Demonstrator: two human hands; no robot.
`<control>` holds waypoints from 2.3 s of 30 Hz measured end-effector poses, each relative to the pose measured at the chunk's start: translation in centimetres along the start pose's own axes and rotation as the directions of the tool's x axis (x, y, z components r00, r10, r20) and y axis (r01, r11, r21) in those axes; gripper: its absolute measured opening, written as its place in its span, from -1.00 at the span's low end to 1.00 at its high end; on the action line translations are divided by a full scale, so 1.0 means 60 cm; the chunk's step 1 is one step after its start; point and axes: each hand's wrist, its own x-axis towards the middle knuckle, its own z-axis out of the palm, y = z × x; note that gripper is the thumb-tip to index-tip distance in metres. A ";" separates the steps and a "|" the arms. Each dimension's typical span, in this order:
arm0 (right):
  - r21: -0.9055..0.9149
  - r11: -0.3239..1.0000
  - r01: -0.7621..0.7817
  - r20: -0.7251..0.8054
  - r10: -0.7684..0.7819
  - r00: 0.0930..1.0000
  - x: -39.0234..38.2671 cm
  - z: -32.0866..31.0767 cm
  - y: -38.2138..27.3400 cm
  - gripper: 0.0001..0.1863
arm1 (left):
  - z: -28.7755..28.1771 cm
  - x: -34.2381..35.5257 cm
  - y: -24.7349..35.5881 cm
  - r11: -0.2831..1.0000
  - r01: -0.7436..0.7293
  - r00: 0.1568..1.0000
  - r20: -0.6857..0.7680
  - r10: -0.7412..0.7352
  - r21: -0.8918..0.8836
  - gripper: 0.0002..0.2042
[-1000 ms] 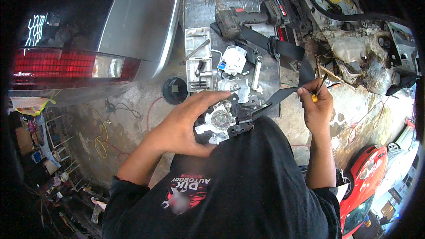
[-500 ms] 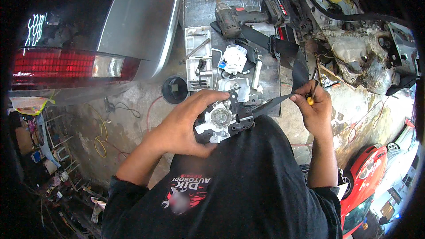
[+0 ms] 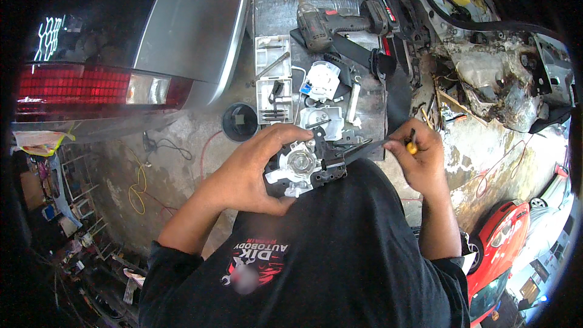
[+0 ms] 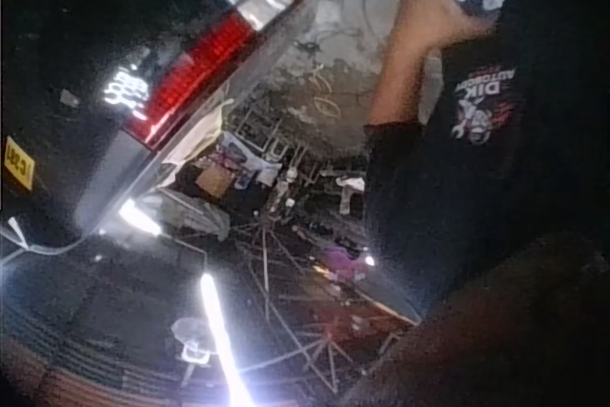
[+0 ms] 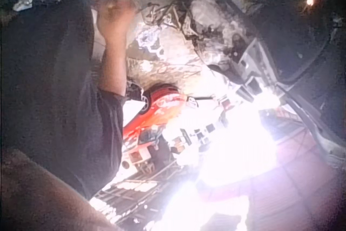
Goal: The person uses a screwdriver to adjust and assemble components of a car seatbelt retractor mechanism. They manipulate the metal housing and internal parts, then attach a white plastic cover to the assembly.
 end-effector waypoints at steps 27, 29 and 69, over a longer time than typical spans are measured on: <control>0.196 0.936 -0.291 -0.265 0.337 0.903 0.010 -0.084 0.083 -0.87 | 0.004 -0.017 -0.013 1.000 -0.008 1.000 -0.021 0.008 -0.002 -0.08; 0.123 0.975 -0.187 -0.157 0.205 0.966 0.003 -0.057 0.074 -0.82 | 0.006 -0.019 -0.010 1.000 -0.011 1.000 -0.017 0.012 0.017 -0.08; 0.291 0.957 -0.001 0.251 -0.075 0.965 0.143 -0.142 0.184 -0.82 | 0.323 -0.093 0.216 0.931 0.333 0.766 -0.535 -0.358 -0.147 -0.09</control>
